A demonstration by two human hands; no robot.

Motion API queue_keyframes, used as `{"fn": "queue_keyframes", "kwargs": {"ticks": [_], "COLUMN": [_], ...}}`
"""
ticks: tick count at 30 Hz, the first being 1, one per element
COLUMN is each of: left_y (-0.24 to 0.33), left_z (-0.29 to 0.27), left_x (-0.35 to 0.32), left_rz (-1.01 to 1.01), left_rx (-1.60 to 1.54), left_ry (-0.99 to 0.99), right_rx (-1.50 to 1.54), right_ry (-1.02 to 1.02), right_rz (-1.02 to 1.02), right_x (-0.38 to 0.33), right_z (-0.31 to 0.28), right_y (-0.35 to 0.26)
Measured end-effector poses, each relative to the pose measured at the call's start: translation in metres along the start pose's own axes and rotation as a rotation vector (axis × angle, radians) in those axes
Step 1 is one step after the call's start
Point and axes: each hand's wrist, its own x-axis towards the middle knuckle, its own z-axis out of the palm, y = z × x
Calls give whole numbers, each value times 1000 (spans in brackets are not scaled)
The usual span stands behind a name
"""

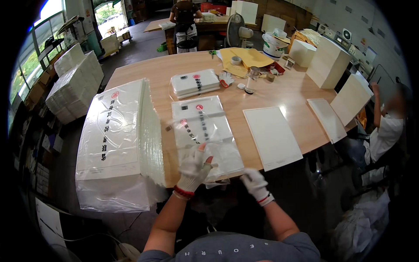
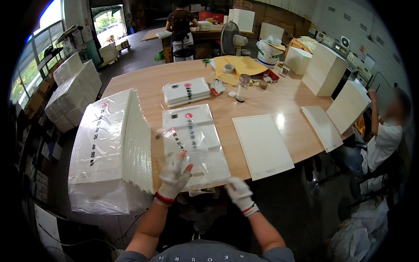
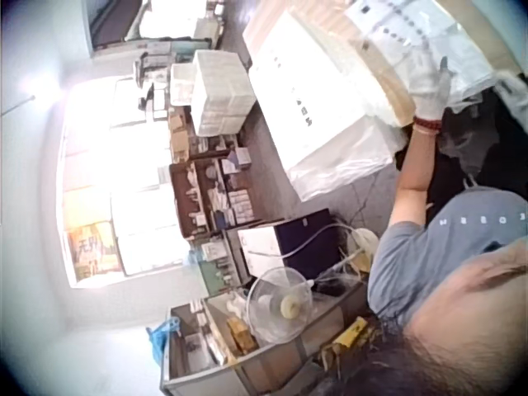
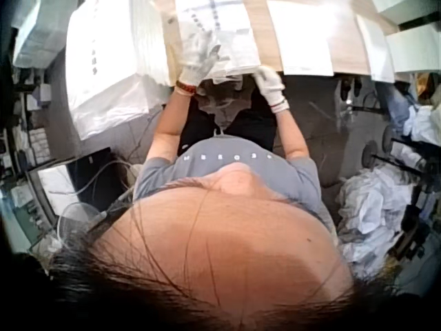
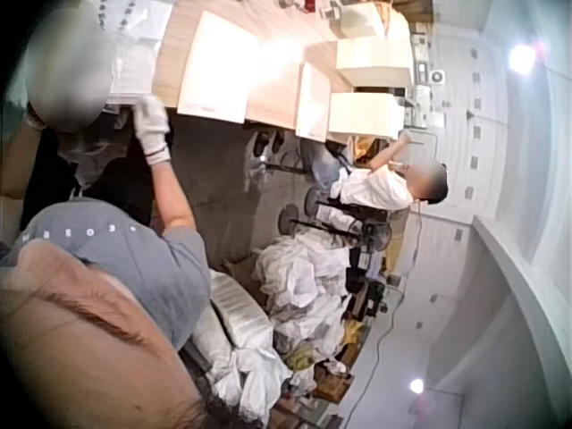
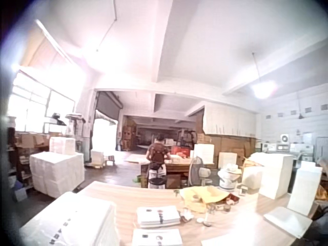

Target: The person repeatedly picks up stacks of white paper documents and places them into clear plastic sleeves on a table. The person aligns the documents and slides them into the sleeves one at a time, then sets the filled sleeves aside. Other workers are visible in the background performing similar tasks.

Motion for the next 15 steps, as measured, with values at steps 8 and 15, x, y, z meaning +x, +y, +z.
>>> {"fn": "queue_keyframes", "kwargs": {"ticks": [8, 15], "left_y": [47, 63], "left_z": [-2, 137], "left_x": [-57, -98], "left_rz": [110, -1216], "left_rx": [-410, -1792], "left_ry": [146, -713], "right_rx": [-532, -812], "right_ry": [-33, -139], "right_rz": [-61, -192], "right_x": [6, -7], "right_z": [-77, -77], "right_y": [125, 28]}}
